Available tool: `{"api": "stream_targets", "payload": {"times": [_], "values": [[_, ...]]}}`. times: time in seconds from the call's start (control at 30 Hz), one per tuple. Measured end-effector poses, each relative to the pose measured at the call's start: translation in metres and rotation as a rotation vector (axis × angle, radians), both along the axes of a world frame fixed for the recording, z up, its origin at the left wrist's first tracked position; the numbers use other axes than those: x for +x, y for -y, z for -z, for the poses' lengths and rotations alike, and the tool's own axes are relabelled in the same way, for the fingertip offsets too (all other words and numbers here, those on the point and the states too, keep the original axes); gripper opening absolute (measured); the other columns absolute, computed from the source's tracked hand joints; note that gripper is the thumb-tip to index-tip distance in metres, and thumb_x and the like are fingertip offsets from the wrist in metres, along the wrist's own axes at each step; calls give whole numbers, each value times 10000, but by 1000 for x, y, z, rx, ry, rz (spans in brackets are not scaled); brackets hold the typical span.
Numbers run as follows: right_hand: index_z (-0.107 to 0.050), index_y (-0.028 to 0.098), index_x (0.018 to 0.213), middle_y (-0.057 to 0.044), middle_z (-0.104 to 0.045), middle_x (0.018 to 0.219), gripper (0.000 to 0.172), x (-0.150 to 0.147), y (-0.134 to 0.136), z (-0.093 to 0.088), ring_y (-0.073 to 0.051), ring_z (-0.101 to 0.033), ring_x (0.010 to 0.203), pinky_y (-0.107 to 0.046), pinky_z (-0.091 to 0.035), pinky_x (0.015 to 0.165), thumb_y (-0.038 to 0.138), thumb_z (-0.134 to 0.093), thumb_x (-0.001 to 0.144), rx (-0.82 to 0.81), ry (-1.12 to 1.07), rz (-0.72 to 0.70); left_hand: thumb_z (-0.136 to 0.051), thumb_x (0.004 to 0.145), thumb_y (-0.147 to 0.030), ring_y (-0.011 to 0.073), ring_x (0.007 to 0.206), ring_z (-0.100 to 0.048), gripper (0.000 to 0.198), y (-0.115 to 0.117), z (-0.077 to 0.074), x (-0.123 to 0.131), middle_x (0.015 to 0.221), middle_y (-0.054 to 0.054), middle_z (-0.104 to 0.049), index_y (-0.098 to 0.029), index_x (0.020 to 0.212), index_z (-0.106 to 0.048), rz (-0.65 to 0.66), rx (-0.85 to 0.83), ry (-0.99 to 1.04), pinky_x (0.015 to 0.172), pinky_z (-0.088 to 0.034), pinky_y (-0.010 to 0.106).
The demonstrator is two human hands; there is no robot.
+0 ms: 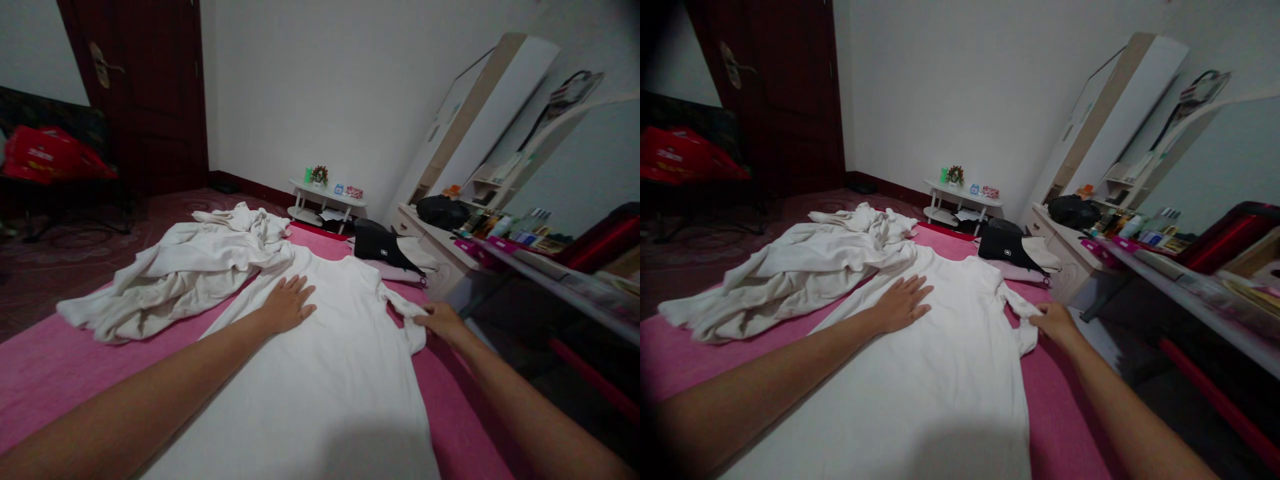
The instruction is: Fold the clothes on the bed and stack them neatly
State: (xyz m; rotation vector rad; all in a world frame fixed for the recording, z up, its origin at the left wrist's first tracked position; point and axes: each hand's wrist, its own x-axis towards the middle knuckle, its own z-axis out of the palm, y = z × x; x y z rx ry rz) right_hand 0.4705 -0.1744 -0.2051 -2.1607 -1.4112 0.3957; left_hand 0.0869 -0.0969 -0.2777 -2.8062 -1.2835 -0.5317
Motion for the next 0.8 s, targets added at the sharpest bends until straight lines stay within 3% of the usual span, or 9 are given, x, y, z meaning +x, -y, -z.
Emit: {"api": "stream_targets", "payload": {"times": [0.13, 0.23, 0.33, 0.43, 0.6, 0.7, 0.8], "values": [[-705, 90, 898, -96, -638, 639, 258, 43, -15, -61, -172, -541, 545, -285, -325, 524, 222, -588, 709, 67, 247, 269, -336, 947, -513, 312, 1389, -282, 546, 0, -1, 2, 1510, 106, -332, -247, 1418, -408, -34, 8, -12, 1103, -225, 514], [-717, 127, 882, -112, -657, 709, 240, 42, -29, -76, -192, -559, 613, -292, -321, 551, 235, -612, 695, 23, 423, 222, -341, 948, -502, 302, 1385, -296, 532, 1, -1, 3, 1503, 99, -348, -251, 1411, -418, -40, 26, -5, 1105, -228, 504], [-731, 180, 752, -28, -648, 631, 151, 11, -48, -57, -153, -562, 582, -246, -348, 561, 182, -653, 623, -69, 444, -44, -341, 950, -495, 298, 1380, -307, 522, 2, -1, 3, 1493, 102, -366, -245, 1399, -435, -38, 40, 9, 1105, -235, 496], [-733, 177, 809, 2, -663, 657, 210, -34, -72, -29, -128, -565, 579, -219, -375, 571, 157, -624, 631, 25, 397, -296, -340, 949, -493, 305, 1380, -304, 523, 2, -1, 3, 1493, 108, -364, -235, 1392, -446, -36, 37, 20, 1104, -241, 503], [-697, 140, 1003, -33, -687, 743, 289, -101, -110, 12, -156, -613, 669, -242, -444, 641, 221, -554, 767, 131, 363, -423, -334, 949, -498, 310, 1387, -289, 531, 3, -4, 2, 1500, 107, -351, -237, 1402, -434, -32, 16, 40, 1109, -234, 518], [-659, 188, 1143, -77, -659, 1149, 359, -120, -125, 35, -192, -596, 1050, -280, -428, 909, 333, -566, 827, 148, 403, -550, -343, 944, -506, 309, 1390, -285, 538, 3, -7, 2, 1503, 104, -345, -243, 1406, -427, -33, -3, 46, 1113, -229, 520], [-493, 218, 1360, -81, -405, 1474, 476, -122, -137, 52, -221, -340, 1360, -373, -246, 1109, 421, -413, 936, 81, 572, -550, -336, 946, -509, 305, 1392, -281, 541, 5, -10, 1, 1507, 105, -337, -241, 1408, -422, -36, -21, 44, 1114, -227, 520]]}}
